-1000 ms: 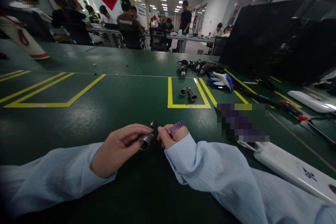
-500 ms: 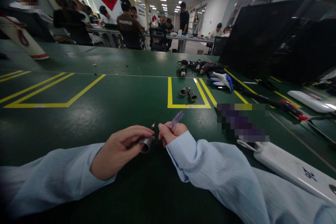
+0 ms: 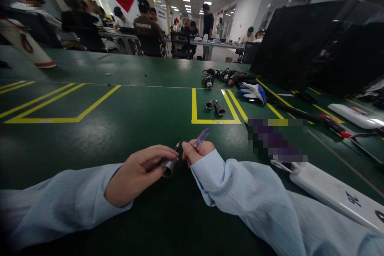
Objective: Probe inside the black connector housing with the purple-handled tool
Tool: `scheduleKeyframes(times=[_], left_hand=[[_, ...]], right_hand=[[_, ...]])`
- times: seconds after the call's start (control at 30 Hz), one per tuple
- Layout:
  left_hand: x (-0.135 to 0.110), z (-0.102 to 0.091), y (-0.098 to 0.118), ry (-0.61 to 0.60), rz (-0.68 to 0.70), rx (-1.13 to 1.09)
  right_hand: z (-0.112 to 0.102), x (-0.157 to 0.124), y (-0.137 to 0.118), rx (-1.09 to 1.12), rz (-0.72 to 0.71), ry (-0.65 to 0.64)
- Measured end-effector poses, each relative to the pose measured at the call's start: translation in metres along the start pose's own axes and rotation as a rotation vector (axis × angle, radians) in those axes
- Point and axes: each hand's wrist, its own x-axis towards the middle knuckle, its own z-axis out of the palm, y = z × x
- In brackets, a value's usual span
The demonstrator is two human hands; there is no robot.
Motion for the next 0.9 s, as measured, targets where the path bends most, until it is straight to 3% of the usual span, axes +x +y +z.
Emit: scheduleKeyframes(times=[0.27, 0.57, 0.9], left_hand=[[-0.0008, 0.0042, 0.0002, -0.048, 0.048, 0.025], [-0.0023, 0.005, 0.0027, -0.106, 0.042, 0.111], [-0.0009, 0.0047, -0.001, -0.036, 0.016, 0.043]], right_hand=[[0.0032, -0.0001, 0.0024, -0.021, -0.033, 0.018], [0.001, 0.0031, -0.002, 0.043, 0.049, 0.06], [0.002, 0.0014, -0.003, 0.136, 0.043, 0.066]])
